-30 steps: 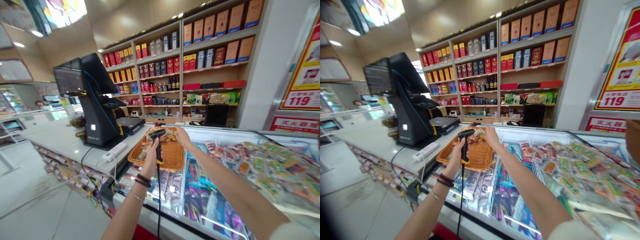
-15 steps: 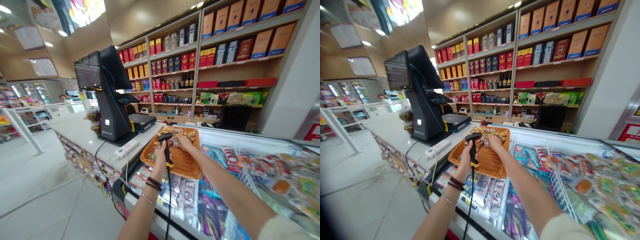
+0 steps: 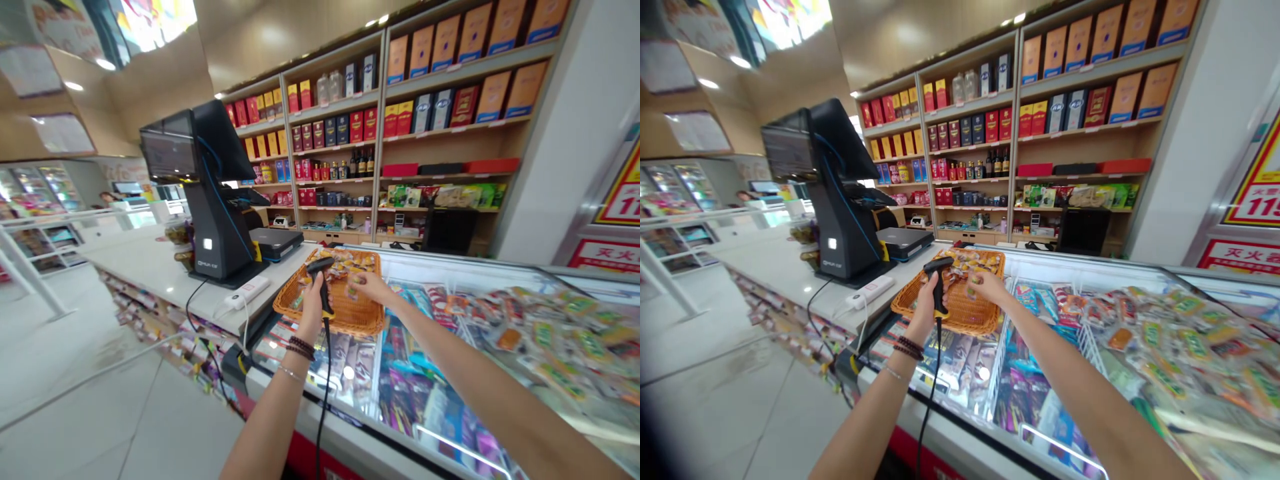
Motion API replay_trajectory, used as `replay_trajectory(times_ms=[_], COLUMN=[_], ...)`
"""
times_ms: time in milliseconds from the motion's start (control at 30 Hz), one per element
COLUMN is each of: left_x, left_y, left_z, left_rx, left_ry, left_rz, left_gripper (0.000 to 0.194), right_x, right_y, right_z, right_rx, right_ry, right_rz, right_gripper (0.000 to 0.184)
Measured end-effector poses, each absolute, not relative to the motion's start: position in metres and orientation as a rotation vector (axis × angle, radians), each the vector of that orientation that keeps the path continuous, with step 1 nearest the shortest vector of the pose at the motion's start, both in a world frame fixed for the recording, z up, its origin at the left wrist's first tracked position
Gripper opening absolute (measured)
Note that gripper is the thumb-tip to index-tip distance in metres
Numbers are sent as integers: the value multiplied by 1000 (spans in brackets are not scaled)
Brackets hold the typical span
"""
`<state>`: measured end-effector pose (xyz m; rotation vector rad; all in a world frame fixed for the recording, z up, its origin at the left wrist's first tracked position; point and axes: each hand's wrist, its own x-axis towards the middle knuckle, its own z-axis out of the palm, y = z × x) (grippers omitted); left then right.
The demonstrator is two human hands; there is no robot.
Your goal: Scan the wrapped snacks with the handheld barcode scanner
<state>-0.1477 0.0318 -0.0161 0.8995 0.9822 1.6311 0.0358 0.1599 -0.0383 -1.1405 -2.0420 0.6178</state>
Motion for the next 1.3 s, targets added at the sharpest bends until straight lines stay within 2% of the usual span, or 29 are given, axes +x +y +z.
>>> replay_trajectory(times_ms=[100, 200, 267, 433, 667, 1300], left_x=[-136, -115, -97, -52, -21, -13], left_y=[26, 20, 16, 6, 0, -14], left_z=[-10, -9, -9, -11, -14, -19], left_rx=[928, 1005, 1065, 1195, 1243, 1286], left_ry=[990, 952, 878, 749, 690, 704], left_rz=[1579, 1483, 1426, 1220, 1138, 1066], left_gripper=[73, 74, 72, 71, 72, 73], right_x=[64, 98, 120, 171, 216, 235], right_y=[146, 133, 126, 115, 99, 111], right_z=[-28, -20, -15, 0, 8, -12], right_rx=[-1080, -1066, -1075, -1109, -1141, -1178], right_ry=[-1706, -1383, -1262, -1178, -1241, -1260], right_rz=[974, 1234, 1290, 1173, 1114, 1040], right_gripper=[38, 31, 25, 25, 26, 36])
